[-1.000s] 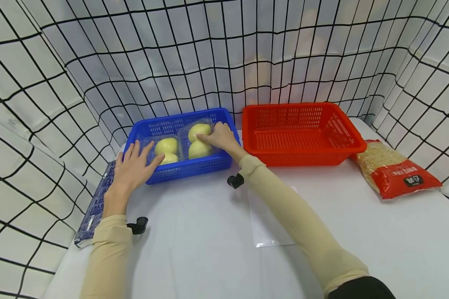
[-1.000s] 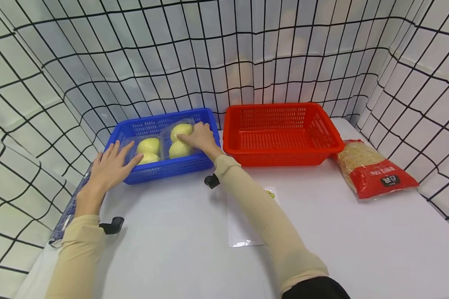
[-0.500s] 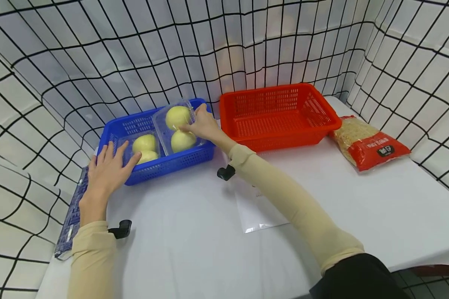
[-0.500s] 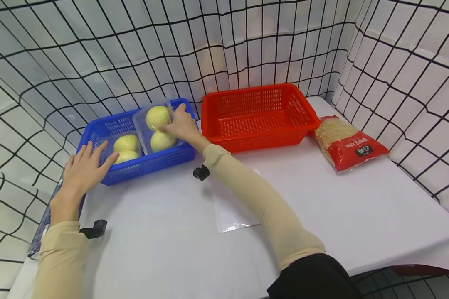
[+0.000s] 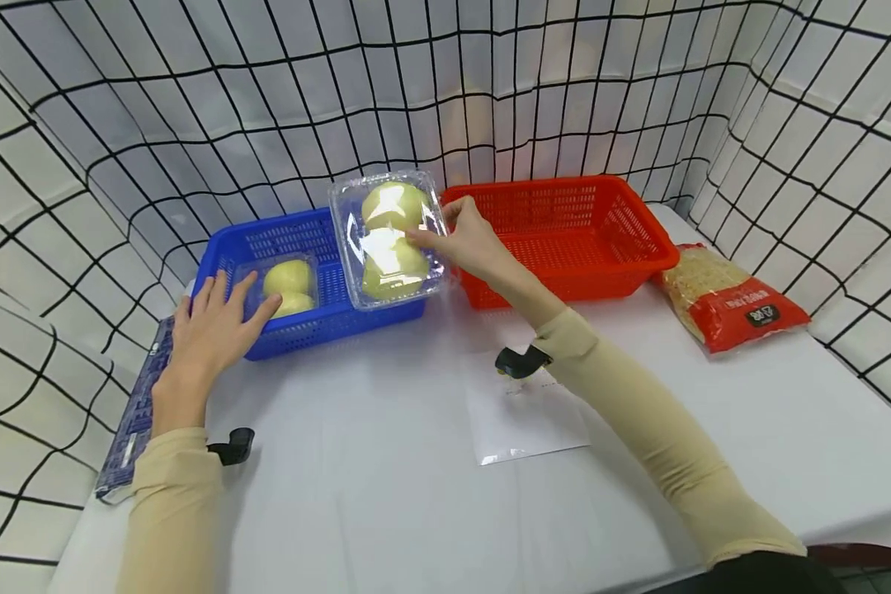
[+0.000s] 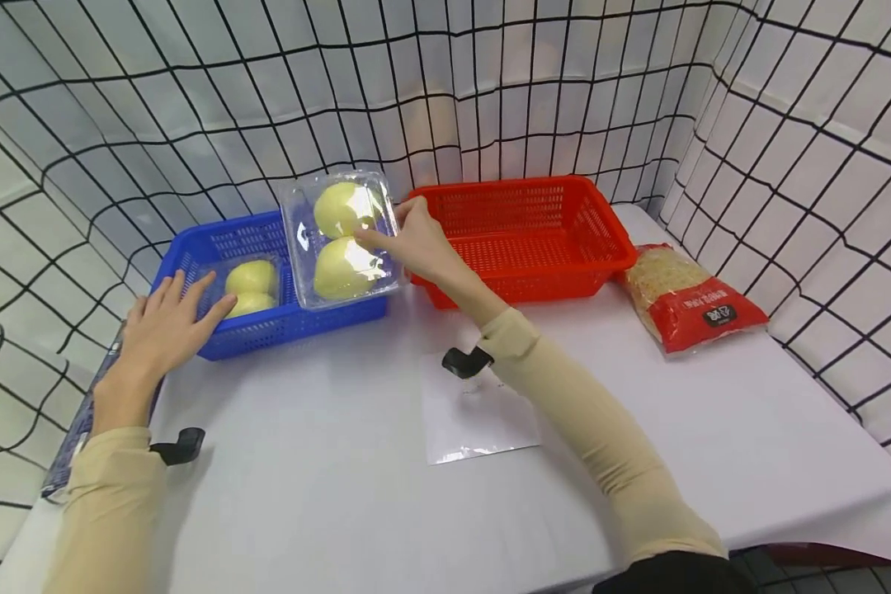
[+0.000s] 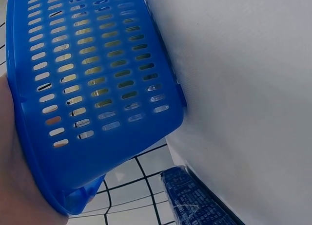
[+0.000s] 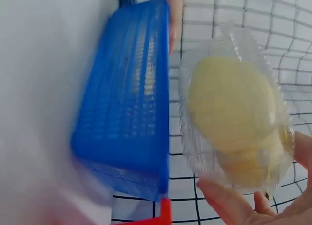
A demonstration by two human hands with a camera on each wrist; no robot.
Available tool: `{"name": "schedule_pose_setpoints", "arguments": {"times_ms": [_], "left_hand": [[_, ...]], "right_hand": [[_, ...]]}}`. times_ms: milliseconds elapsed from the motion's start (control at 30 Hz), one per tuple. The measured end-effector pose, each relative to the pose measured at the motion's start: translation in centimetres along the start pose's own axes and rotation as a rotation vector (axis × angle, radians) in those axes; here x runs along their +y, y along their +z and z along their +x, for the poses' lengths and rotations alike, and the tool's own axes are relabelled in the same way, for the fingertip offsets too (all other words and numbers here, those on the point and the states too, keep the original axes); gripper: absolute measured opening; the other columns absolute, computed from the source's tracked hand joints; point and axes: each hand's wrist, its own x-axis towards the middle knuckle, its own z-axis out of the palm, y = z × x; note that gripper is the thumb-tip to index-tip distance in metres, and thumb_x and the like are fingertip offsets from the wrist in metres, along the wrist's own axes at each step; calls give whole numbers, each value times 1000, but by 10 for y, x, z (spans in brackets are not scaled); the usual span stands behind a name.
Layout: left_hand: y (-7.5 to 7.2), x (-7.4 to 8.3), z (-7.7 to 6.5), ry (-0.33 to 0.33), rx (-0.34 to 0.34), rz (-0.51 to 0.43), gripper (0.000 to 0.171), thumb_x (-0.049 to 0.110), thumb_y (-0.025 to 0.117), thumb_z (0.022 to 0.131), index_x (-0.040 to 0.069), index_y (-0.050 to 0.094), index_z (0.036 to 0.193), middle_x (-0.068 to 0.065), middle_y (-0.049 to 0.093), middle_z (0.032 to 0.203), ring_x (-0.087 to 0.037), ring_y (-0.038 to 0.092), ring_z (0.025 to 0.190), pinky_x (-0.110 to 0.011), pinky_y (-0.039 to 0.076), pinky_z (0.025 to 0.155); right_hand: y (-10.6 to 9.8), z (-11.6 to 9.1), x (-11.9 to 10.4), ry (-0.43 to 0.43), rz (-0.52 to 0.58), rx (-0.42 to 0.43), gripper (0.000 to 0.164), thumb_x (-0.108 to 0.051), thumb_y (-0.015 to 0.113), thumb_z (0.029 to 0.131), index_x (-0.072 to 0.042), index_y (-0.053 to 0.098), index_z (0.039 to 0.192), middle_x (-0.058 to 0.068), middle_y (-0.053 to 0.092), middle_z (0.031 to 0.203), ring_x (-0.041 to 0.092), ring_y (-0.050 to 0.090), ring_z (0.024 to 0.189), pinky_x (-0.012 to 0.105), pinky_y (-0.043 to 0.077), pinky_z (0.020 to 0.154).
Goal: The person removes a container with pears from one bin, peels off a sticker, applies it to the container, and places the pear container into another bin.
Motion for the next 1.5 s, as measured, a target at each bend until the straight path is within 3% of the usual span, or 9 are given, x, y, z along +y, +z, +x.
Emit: {"name": "schedule_pose_setpoints", "arguments": {"times_ms": [167, 433, 633, 767, 933, 1133, 1233, 1333, 1500], "left_hand": [[-3, -4, -2, 3, 8, 17, 88, 73, 20, 101, 14, 11, 166, -34, -2, 168, -55, -1, 156, -77, -4, 121], [2, 6, -2, 12, -6, 31, 89, 74, 21, 101, 12, 14, 166, -34, 1, 168, -56, 1, 156, -77, -5, 120], [0, 14, 3, 22, -5, 26, 89, 74, 21, 101, 13, 16, 166, -33, 3, 169, -55, 2, 156, -76, -3, 121], [-5, 16, 4, 24, 6, 16, 88, 73, 21, 102, 13, 16, 166, -33, 4, 169, -56, 2, 156, -77, -5, 121], [-11, 19, 7, 32, 30, 5, 87, 71, 24, 102, 12, 18, 165, -33, 9, 168, -56, 6, 155, -77, -5, 121], [-19, 19, 12, 41, 3, 11, 86, 69, 23, 103, 11, 17, 165, -34, 11, 167, -57, 9, 154, -77, -5, 120], [-20, 17, 14, 52, -8, 11, 84, 68, 23, 104, 10, 17, 165, -35, 14, 167, -58, 13, 153, -78, -5, 120], [-17, 14, 13, 58, -6, 3, 82, 66, 25, 105, 10, 20, 165, -34, 17, 166, -57, 14, 153, -79, -4, 119], [-18, 7, -3, 108, -24, -59, 74, 55, 31, 109, 5, 22, 163, -36, 15, 166, -59, 11, 152, -82, 0, 116]], "right_hand": [[-9, -37, 14, 36, -23, -133, 70, -50, 74, 89, -9, 40, 135, 13, 53, 133, 25, 58, 114, 37, 57, 90], [-22, -111, 48, 110, -11, -349, 61, -43, 74, 91, -9, 44, 132, 15, 56, 134, 31, 64, 120, 42, 61, 93], [-26, -160, 66, 61, -137, -386, 56, -47, 76, 89, -8, 50, 121, 11, 64, 121, 22, 64, 100, 31, 56, 81], [-25, -176, 75, 45, -216, -404, 54, -49, 75, 90, -9, 50, 115, 10, 64, 114, 17, 57, 84, 30, 49, 76], [-29, -176, 77, 46, -276, -458, 57, -54, 69, 94, -8, 51, 122, 11, 64, 120, 18, 61, 93, 35, 53, 83], [-59, -154, 42, -81, -673, -506, 51, -52, 59, 100, -10, 65, 129, 4, 72, 122, 19, 69, 108, 42, 59, 94], [-80, -136, 18, -126, -799, -559, 48, -45, 59, 102, -10, 65, 134, 5, 73, 125, 22, 70, 110, 45, 59, 98], [-90, -112, 13, -169, -773, -604, 43, -36, 60, 104, -9, 63, 137, 7, 72, 129, 22, 69, 114, 46, 57, 102], [-73, -78, 46, -176, -651, -686, 43, -26, 59, 105, -9, 59, 143, 10, 64, 143, 27, 64, 126, 45, 54, 109]]}}
